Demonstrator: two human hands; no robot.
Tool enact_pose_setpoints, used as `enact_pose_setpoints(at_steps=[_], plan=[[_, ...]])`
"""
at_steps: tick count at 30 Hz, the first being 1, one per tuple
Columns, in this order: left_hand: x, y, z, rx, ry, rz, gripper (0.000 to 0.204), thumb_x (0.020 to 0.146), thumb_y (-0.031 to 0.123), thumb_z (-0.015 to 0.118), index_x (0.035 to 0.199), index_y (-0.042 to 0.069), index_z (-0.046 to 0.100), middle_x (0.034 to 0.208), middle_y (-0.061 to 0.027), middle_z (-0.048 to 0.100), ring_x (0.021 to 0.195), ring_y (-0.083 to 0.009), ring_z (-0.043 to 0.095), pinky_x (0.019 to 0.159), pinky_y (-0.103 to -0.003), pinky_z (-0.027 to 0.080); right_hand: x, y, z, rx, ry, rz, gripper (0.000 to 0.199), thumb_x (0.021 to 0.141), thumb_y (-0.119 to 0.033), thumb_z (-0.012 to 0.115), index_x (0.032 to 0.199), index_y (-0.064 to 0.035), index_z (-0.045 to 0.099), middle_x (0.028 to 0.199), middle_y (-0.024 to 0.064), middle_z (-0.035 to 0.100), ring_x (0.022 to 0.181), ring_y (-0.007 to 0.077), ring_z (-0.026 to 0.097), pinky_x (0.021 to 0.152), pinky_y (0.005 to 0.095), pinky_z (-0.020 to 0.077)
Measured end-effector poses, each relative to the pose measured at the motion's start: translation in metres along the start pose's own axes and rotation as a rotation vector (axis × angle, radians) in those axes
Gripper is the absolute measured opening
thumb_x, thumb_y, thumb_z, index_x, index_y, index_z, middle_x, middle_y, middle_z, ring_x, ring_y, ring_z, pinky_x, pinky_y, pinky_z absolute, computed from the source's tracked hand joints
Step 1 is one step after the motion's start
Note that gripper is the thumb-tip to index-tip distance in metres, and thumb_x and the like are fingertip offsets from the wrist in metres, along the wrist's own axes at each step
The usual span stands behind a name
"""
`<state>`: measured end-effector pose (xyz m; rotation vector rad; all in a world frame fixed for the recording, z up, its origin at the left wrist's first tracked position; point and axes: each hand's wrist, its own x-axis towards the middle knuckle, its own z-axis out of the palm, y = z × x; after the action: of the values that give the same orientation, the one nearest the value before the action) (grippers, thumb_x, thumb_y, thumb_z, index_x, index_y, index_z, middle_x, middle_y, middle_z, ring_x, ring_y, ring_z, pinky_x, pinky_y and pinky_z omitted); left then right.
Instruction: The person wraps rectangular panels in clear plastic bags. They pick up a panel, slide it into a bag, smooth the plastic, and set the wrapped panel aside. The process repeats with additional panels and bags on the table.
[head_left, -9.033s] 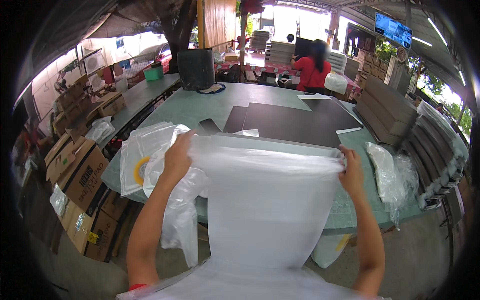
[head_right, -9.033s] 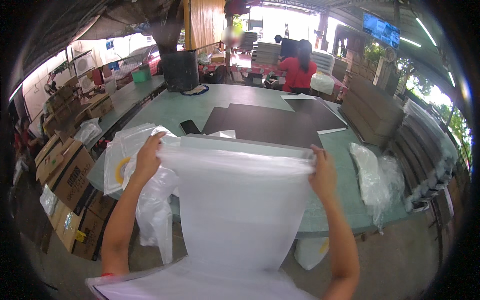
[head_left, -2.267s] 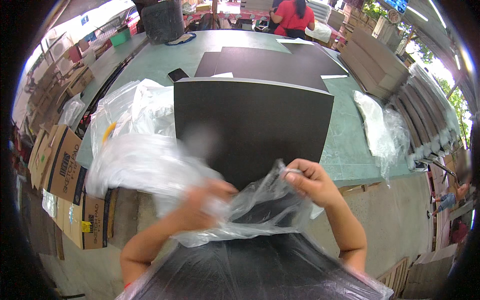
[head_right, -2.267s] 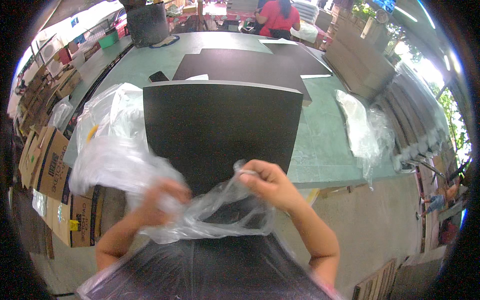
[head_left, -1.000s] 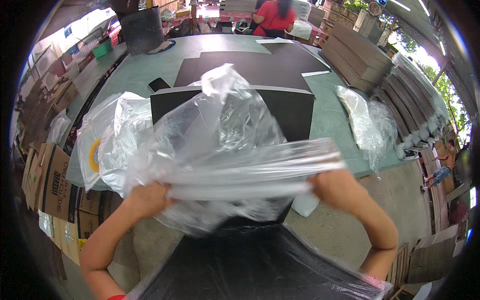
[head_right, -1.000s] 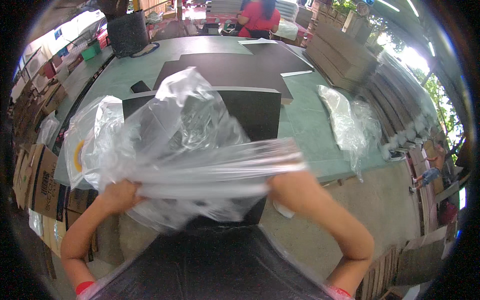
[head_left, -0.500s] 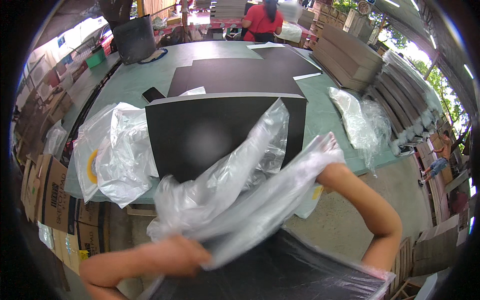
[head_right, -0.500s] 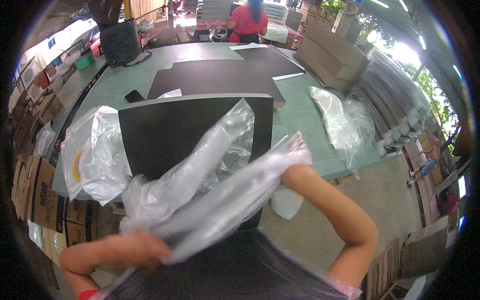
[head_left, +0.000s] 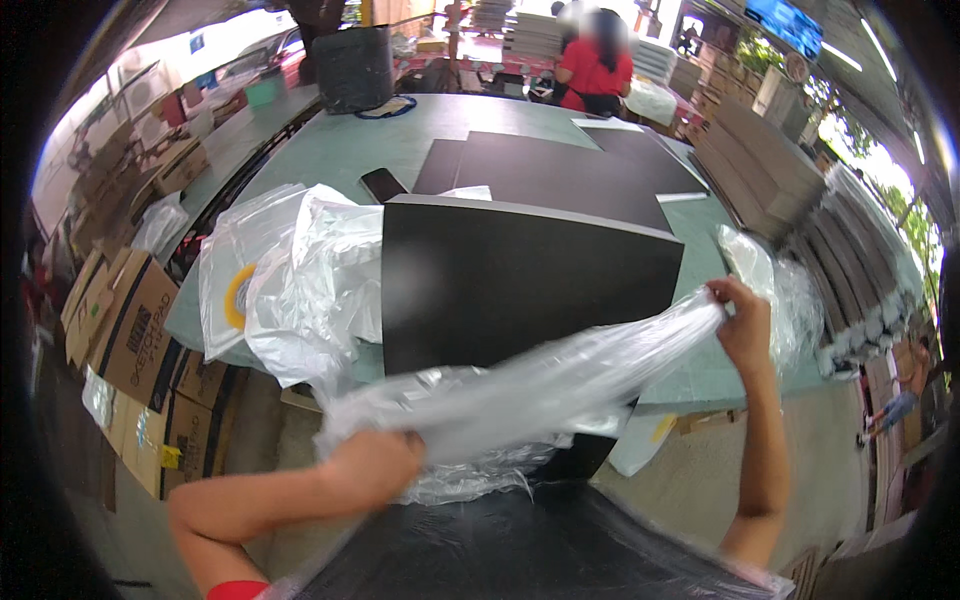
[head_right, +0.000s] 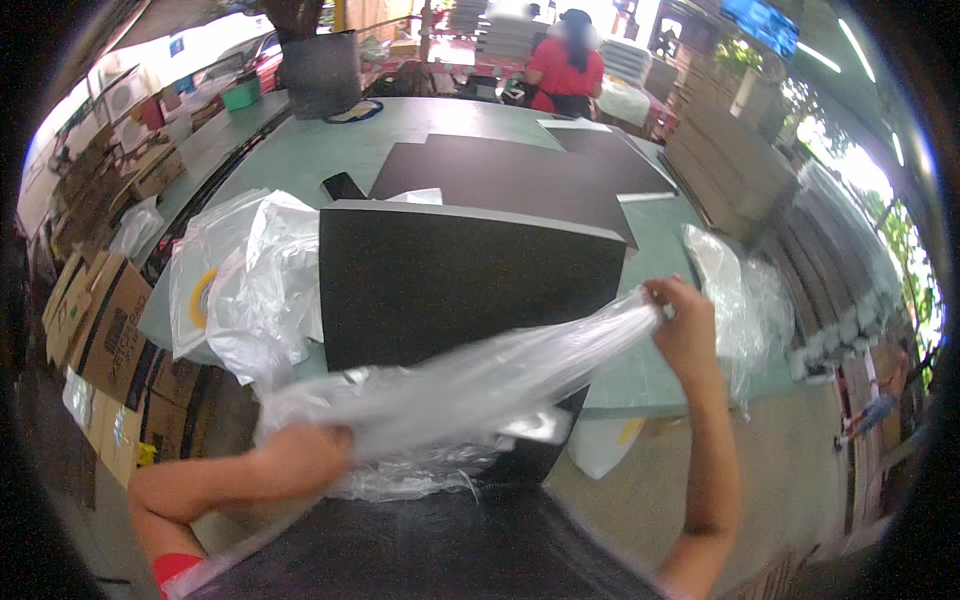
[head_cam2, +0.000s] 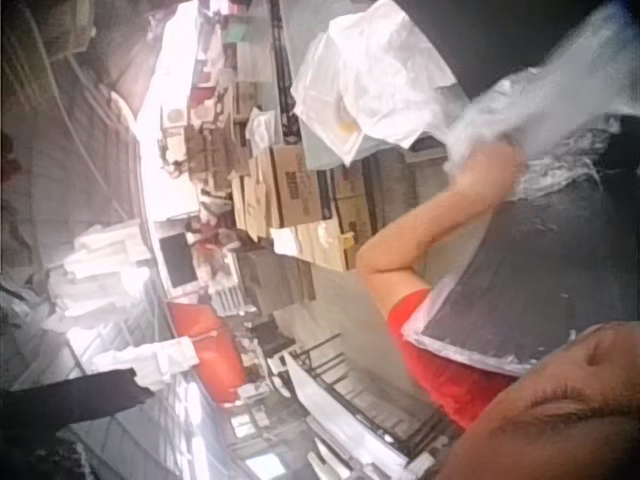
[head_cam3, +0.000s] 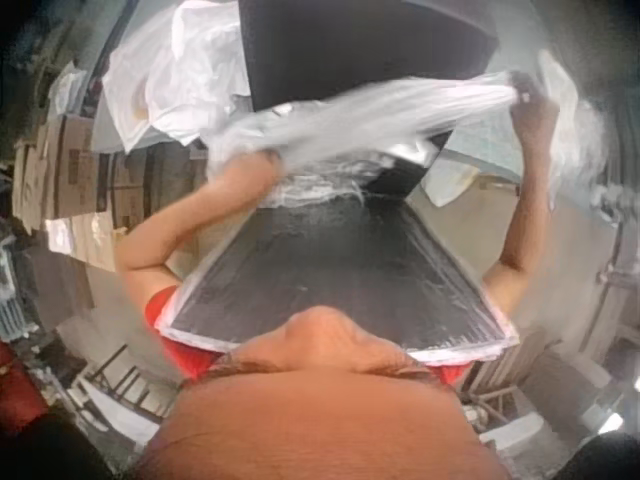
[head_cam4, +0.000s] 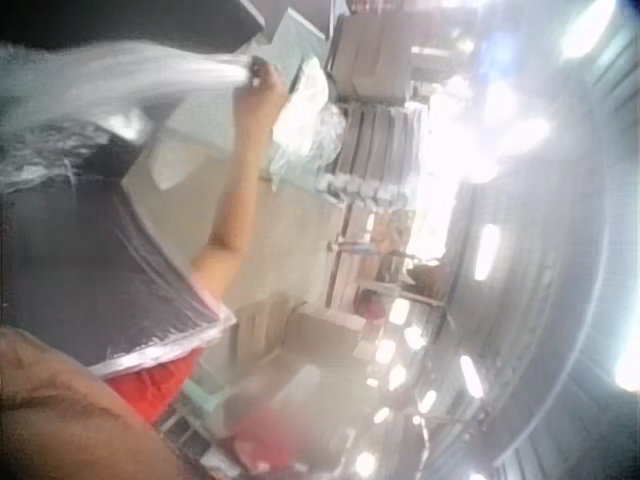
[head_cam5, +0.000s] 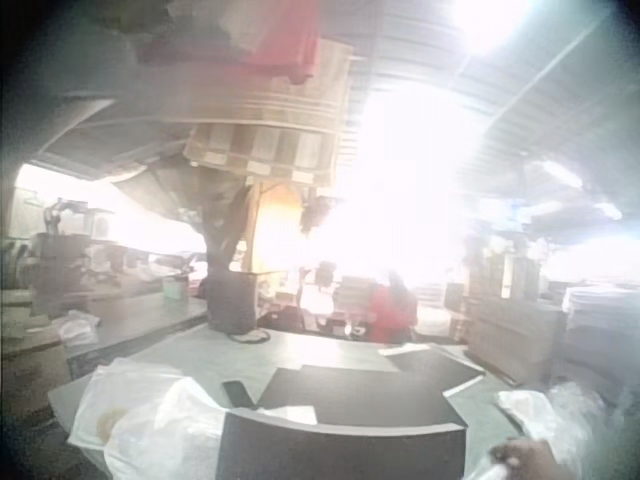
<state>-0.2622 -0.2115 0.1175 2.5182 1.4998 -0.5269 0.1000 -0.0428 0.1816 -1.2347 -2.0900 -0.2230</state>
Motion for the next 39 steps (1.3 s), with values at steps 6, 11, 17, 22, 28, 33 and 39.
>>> enact_pose_setpoints(at_steps=[6, 11, 17, 22, 28, 33, 39], plan=[[0.006, -0.024, 0.04, -0.002, -0.059, 0.125, 0.012, 0.07, 0.014, 0.054, 0.072, 0.002, 0.057, 0.073, -0.0122, 0.06, 0.069, -0.0224, 0.06, 0.053, -0.035, 0.048, 0.009, -0.056, 0.017, 0.454, 0.173, 0.14, 0.019, 0.079, -0.007, 0.051, 0.098, -0.0017, 0.054, 0.076, 0.0068, 0.059, 0.06, 0.0117, 0.054, 0.059, 0.0234, 0.0425], [-0.034, -0.04, -0.034, -0.995, 0.441, 0.079, 0.018, 0.077, 0.019, 0.051, 0.076, 0.001, 0.055, 0.079, -0.0072, 0.059, 0.07, -0.0204, 0.059, 0.066, -0.031, 0.047, -0.006, 0.005, 0.046, 0.145, 0.091, 0.112, 0.036, 0.062, 0.001, 0.058, 0.097, -0.0047, 0.054, 0.083, 0.0079, 0.057, 0.075, 0.0195, 0.053, 0.065, 0.0318, 0.0424], [-0.001, -0.182, 0.05, -0.312, 1.158, -0.826, 0.028, 0.063, -0.004, 0.049, 0.089, 0.003, 0.047, 0.082, -0.0118, 0.051, 0.077, -0.0266, 0.055, 0.069, -0.034, 0.044, -0.038, -0.082, 0.069, 0.189, -0.621, -0.185, 0.038, 0.057, 0.005, 0.055, 0.093, -0.0073, 0.058, 0.089, 0.0108, 0.058, 0.092, 0.0311, 0.051, 0.081, 0.0382, 0.0411], [0.066, -0.14, -0.046, -0.428, 1.112, -0.488, 0.058, 0.059, -0.012, 0.04, 0.112, 0.012, 0.046, 0.101, -0.0125, 0.046, 0.089, -0.0318, 0.05, 0.077, -0.035, 0.042, 0.039, 0.004, 0.075, 0.052, 0.116, -0.015, 0.053, 0.056, 0.017, 0.04, 0.103, -0.0029, 0.053, 0.104, 0.0149, 0.05, 0.098, 0.031, 0.046, 0.086, 0.0374, 0.0372], [0.079, -0.13, -0.054, -0.31, 1.083, -0.402, 0.063, 0.063, -0.009, 0.045, 0.12, 0.017, 0.043, 0.105, -0.0118, 0.046, 0.086, -0.0296, 0.053, 0.073, -0.035, 0.044, 0.019, 0.019, 0.06, 0.204, 0.035, 0.039, 0.063, 0.056, 0.018, 0.04, 0.113, -0.0061, 0.049, 0.109, 0.0137, 0.047, 0.104, 0.029, 0.043, 0.087, 0.0331, 0.0367], [0.034, -0.084, -0.036, -0.165, 1.28, -0.43, 0.054, 0.064, -0.003, 0.053, 0.115, 0.014, 0.05, 0.102, -0.0109, 0.048, 0.078, -0.0266, 0.055, 0.067, -0.032, 0.046, -0.029, -0.014, 0.035, -0.201, 0.283, -0.04, 0.06, 0.059, 0.017, 0.045, 0.112, -0.0114, 0.053, 0.106, 0.01, 0.047, 0.097, 0.0242, 0.046, 0.077, 0.0287, 0.04], [0.011, -0.127, -0.043, -0.409, 1.272, 0.071, 0.046, 0.053, -0.004, 0.057, 0.098, 0.004, 0.057, 0.076, -0.0073, 0.055, 0.067, -0.0165, 0.054, 0.051, -0.026, 0.044, -0.038, 0.012, -0.022, 0.555, 0.033, 0.172, 0.027, 0.061, -0.012, 0.068, 0.085, -0.0013, 0.063, 0.081, 0.0034, 0.054, 0.07, 0.0123, 0.051, 0.058, 0.0242, 0.0407]])
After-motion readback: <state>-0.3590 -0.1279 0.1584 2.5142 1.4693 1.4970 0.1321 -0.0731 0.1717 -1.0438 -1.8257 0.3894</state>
